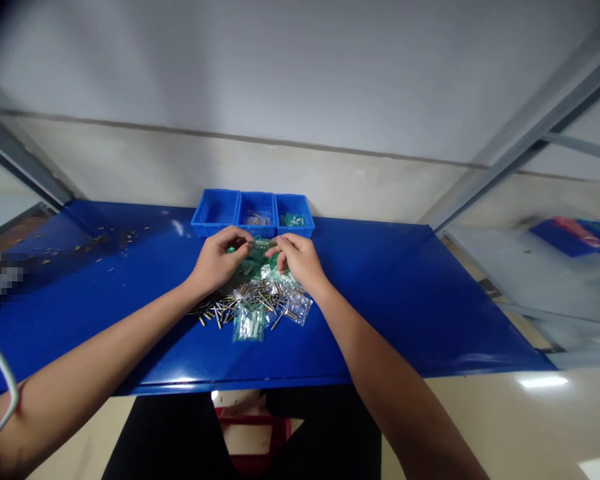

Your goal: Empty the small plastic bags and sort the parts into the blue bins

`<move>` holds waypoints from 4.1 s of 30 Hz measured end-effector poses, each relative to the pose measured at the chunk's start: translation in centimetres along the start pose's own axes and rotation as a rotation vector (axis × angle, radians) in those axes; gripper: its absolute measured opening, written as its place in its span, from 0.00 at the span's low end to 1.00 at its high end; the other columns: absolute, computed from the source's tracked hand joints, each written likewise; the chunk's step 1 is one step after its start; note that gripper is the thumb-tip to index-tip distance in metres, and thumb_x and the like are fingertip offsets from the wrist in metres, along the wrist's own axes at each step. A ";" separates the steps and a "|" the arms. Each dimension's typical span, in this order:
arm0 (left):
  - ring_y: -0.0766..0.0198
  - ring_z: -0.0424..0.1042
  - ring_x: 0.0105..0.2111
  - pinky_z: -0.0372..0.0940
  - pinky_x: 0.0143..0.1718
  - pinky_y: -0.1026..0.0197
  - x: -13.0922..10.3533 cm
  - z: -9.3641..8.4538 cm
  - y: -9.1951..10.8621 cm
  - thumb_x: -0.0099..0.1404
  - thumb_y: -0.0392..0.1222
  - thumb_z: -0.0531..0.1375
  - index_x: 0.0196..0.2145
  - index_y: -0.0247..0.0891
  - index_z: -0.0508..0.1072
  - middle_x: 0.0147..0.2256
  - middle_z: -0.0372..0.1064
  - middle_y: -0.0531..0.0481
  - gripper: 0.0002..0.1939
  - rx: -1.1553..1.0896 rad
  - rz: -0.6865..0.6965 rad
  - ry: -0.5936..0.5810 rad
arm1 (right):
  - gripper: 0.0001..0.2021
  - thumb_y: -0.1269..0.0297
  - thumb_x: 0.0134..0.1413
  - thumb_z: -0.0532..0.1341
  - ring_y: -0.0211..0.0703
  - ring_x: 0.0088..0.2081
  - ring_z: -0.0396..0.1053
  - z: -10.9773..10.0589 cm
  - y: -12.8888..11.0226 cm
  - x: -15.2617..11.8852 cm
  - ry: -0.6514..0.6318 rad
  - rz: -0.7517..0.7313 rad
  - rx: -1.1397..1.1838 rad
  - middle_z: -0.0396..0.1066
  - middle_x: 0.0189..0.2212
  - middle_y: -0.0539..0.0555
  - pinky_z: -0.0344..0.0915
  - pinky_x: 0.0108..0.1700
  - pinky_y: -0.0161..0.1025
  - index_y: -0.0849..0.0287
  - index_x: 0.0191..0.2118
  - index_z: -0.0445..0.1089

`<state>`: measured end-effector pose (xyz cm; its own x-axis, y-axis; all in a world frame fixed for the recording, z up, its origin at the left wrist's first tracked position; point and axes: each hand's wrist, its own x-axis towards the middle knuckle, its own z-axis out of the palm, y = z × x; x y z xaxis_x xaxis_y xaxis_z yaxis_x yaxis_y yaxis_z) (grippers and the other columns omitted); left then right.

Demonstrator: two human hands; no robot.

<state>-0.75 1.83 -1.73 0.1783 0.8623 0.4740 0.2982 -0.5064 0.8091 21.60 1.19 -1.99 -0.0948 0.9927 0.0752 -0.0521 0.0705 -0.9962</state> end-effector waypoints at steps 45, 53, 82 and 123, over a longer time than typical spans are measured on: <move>0.49 0.84 0.48 0.76 0.54 0.46 -0.4 -0.1 -0.3 0.77 0.39 0.61 0.52 0.41 0.82 0.47 0.87 0.43 0.11 0.207 0.200 -0.299 | 0.25 0.59 0.53 0.81 0.63 0.69 0.82 -2.9 1.7 2.7 0.223 -0.118 0.375 0.83 0.64 0.60 0.83 0.67 0.59 0.47 0.58 0.83; 0.36 0.77 0.64 0.69 0.69 0.32 -0.7 -0.4 0.9 0.81 0.54 0.68 0.67 0.40 0.79 0.63 0.82 0.34 0.25 0.431 0.354 -0.541 | 0.15 0.57 0.55 0.82 0.57 0.49 0.86 -2.1 0.9 1.7 0.156 -0.046 0.311 0.87 0.45 0.58 0.83 0.47 0.51 0.52 0.45 0.82; 0.57 0.86 0.36 0.80 0.42 0.54 -0.3 1.0 0.2 0.79 0.42 0.65 0.51 0.39 0.74 0.36 0.81 0.49 0.07 -0.274 -0.169 -0.100 | 0.20 0.53 0.47 0.88 0.54 0.42 0.83 -0.1 0.8 0.5 -0.001 -0.069 0.013 0.86 0.35 0.53 0.84 0.53 0.53 0.49 0.42 0.86; 0.58 0.80 0.37 0.77 0.40 0.52 -0.5 1.6 -1.7 0.69 0.46 0.69 0.62 0.44 0.64 0.40 0.74 0.50 0.28 -0.293 -0.130 -0.179 | 0.05 0.67 0.62 0.75 0.46 0.29 0.77 0.3 0.8 0.3 0.037 -0.080 -0.068 0.80 0.29 0.50 0.77 0.37 0.47 0.51 0.38 0.80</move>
<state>0.13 2.25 -3.88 0.3258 0.8921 0.3130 0.0523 -0.3476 0.9362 21.25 1.53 -2.74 -0.0565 0.9864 0.1542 0.0100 0.1550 -0.9879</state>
